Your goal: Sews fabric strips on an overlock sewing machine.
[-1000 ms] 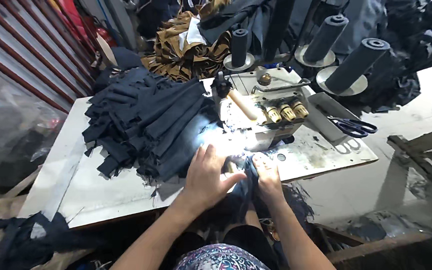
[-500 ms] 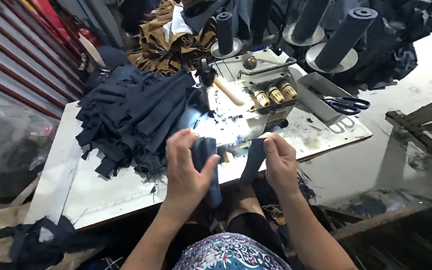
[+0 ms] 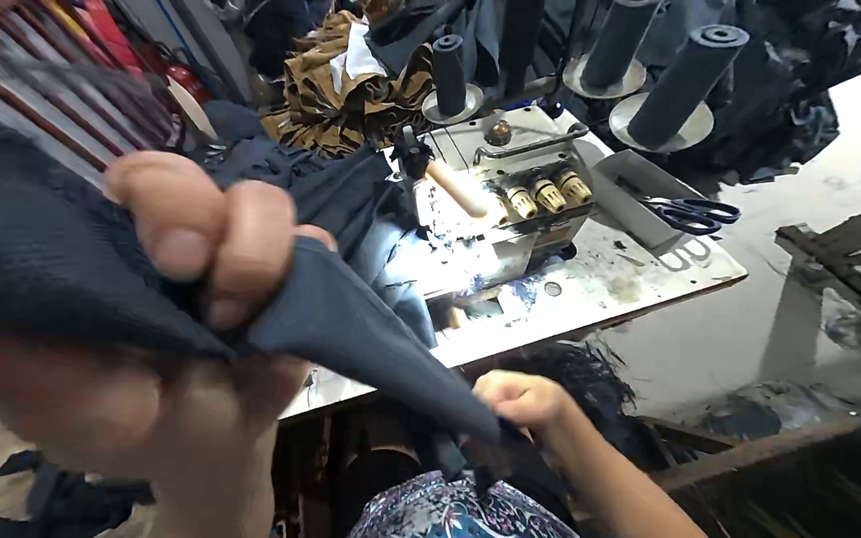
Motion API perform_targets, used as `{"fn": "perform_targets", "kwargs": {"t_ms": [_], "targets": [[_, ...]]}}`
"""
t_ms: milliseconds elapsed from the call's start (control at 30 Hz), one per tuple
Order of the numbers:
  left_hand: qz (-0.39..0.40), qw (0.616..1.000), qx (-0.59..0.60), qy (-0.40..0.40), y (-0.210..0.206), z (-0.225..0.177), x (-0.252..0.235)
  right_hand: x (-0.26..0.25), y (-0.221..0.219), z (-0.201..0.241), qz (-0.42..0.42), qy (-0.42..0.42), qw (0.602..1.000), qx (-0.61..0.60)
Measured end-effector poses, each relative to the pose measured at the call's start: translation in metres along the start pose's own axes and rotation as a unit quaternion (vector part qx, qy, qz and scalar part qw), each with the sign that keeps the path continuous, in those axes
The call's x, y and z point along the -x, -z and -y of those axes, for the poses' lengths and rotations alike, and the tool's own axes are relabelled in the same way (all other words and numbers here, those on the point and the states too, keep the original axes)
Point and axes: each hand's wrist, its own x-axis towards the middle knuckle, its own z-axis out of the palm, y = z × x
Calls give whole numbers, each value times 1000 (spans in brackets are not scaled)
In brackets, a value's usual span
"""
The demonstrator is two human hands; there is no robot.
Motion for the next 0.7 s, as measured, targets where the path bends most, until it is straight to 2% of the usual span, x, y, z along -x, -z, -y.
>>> {"fn": "perform_targets", "kwargs": {"t_ms": [67, 100, 133, 167, 233, 267, 300, 333, 400, 467, 600, 700], "targets": [[6, 993, -118, 27, 26, 7, -3, 14, 20, 16, -99, 68, 986, -114], [9, 975, -212, 67, 41, 15, 0, 14, 32, 26, -149, 89, 974, -147], [-9, 939, -325, 115, 56, 25, 5, 11, 43, 33, -210, 85, 961, -158], [-35, 874, -461, 150, 67, 35, 11, 5, 53, 37, -273, 61, 949, -148], [-59, 711, -672, 200, 72, 51, 14, -6, 70, 31, -337, 15, 932, -130], [-42, 661, -726, 186, 70, 58, 13, -10, 76, 25, -341, -1, 931, -130], [-3, 631, -762, 148, 66, 65, 13, -12, 79, 20, -341, -9, 930, -138], [50, 620, -776, 100, 60, 75, 16, -12, 82, 15, -338, -6, 928, -157], [157, 630, -760, 15, 46, 104, 30, -12, 82, 7, -333, 12, 923, -191], [228, 642, -732, 9, 43, 130, 44, -14, 81, 3, -330, 32, 919, -215], [243, 630, -736, 45, 52, 136, 58, -20, 77, 6, -356, 56, 896, -260], [233, 618, -749, 48, 47, 134, 59, -27, 79, 3, -331, 89, 887, -308]]}}
